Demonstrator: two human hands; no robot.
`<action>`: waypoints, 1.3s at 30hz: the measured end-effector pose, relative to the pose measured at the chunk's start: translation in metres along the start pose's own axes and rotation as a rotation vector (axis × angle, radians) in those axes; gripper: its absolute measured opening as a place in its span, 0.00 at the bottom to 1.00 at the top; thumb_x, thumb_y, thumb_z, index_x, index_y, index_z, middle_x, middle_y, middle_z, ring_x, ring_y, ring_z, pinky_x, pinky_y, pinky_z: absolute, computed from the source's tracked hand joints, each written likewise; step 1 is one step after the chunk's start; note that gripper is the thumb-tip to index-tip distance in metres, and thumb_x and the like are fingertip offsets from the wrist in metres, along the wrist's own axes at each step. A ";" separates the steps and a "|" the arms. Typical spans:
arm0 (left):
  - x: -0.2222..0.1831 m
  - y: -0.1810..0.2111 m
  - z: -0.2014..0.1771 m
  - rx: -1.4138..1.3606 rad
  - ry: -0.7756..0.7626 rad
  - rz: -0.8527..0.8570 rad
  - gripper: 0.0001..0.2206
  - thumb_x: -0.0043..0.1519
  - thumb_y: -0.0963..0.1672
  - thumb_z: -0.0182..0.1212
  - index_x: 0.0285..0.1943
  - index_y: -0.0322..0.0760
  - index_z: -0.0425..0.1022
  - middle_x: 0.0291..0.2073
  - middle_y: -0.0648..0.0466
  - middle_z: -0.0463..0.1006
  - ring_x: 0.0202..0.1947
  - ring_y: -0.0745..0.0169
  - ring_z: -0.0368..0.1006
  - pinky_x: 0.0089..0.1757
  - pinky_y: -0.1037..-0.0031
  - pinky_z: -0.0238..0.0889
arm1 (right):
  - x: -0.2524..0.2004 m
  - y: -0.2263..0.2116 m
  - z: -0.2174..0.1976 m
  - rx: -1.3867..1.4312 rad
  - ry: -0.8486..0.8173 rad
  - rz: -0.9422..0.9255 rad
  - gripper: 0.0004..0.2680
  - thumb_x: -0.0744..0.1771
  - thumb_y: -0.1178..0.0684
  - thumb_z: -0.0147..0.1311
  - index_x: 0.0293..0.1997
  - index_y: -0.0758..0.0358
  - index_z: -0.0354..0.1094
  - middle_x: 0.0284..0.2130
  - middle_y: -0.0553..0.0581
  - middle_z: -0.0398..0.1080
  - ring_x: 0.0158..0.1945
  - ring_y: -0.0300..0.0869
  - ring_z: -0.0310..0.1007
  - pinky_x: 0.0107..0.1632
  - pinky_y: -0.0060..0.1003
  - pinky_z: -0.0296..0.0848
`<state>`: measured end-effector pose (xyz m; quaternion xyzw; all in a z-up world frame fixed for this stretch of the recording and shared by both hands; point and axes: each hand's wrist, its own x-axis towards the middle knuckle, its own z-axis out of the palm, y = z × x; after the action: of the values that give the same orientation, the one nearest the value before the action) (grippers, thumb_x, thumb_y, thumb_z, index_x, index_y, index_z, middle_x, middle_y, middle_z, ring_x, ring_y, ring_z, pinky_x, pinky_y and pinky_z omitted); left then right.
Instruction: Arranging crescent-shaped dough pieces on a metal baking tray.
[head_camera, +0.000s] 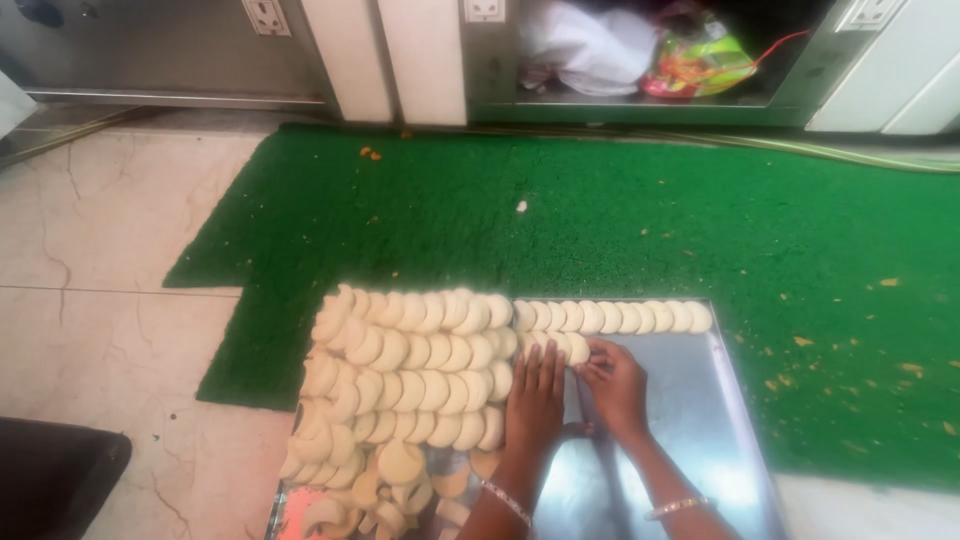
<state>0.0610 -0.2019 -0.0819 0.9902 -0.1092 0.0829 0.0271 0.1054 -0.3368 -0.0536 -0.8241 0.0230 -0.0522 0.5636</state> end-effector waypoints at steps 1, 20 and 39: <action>0.000 0.001 -0.004 0.000 -0.001 -0.001 0.62 0.42 0.71 0.55 0.78 0.29 0.48 0.77 0.43 0.47 0.76 0.44 0.41 0.70 0.53 0.28 | 0.000 0.003 0.000 0.000 -0.001 0.001 0.15 0.62 0.65 0.62 0.55 0.67 0.72 0.45 0.59 0.75 0.47 0.39 0.77 0.50 0.33 0.82; -0.012 -0.041 -0.072 0.235 -0.155 0.028 0.55 0.51 0.69 0.52 0.80 0.36 0.47 0.78 0.48 0.46 0.78 0.53 0.36 0.68 0.43 0.17 | -0.040 -0.011 0.010 -0.154 0.197 -0.024 0.15 0.60 0.57 0.70 0.49 0.64 0.71 0.39 0.56 0.73 0.39 0.41 0.75 0.42 0.35 0.77; -0.128 -0.243 -0.112 -0.338 0.080 -0.653 0.32 0.56 0.48 0.70 0.70 0.45 0.62 0.72 0.46 0.58 0.73 0.41 0.48 0.64 0.35 0.37 | -0.085 -0.177 0.102 -0.228 -0.351 -0.392 0.07 0.65 0.55 0.59 0.44 0.62 0.74 0.41 0.59 0.73 0.42 0.47 0.76 0.44 0.40 0.76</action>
<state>-0.0260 0.0699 -0.0018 0.9504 0.2017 0.0892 0.2194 0.0289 -0.1695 0.0690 -0.8672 -0.2288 -0.0136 0.4421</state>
